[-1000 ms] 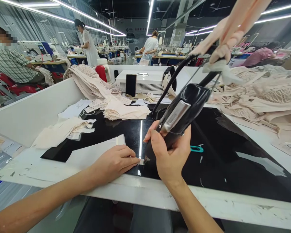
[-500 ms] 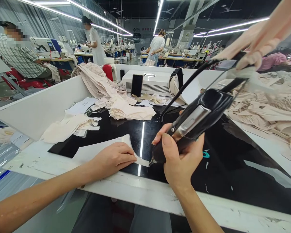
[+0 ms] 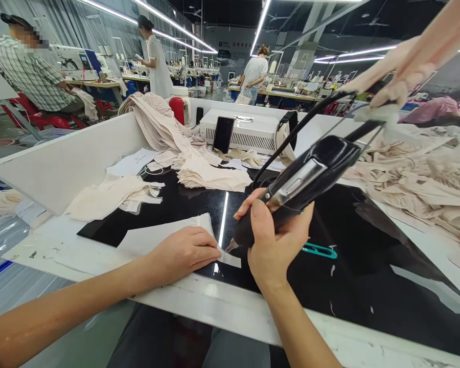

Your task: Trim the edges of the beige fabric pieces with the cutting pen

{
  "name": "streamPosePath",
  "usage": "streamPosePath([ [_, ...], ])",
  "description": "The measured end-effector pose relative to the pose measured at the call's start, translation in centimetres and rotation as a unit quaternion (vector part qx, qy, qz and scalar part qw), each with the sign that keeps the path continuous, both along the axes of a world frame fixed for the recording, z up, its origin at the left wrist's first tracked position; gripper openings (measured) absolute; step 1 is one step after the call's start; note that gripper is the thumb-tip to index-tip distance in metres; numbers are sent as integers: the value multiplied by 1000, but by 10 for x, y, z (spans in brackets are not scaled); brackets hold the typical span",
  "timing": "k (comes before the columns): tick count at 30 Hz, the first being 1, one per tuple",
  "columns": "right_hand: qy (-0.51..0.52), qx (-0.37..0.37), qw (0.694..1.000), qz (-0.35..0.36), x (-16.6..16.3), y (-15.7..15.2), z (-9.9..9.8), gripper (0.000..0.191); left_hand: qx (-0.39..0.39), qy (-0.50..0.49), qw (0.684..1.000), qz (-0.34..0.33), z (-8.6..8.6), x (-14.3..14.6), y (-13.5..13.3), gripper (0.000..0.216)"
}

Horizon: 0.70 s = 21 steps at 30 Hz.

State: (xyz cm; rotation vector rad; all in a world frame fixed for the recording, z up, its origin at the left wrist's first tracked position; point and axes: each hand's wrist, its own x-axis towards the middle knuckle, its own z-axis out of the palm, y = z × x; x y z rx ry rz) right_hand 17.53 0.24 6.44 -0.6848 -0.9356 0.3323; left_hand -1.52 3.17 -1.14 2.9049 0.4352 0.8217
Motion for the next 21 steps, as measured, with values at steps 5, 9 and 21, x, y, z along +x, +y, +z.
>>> streamPosePath([
  [5, -6, -8, 1000, -8, -3, 0, -2, 50, 3, 18, 1000, 6, -2, 2, 1, 26],
  [9, -15, -14, 1000, -12, -3, -2, -2, 42, 6, 14, 1000, 3, -1, 2, 1, 24],
  [21, -11, -13, 999, -27, 15, -9, -4, 45, 4, -29, 1000, -11, 1, 1, 1, 30],
])
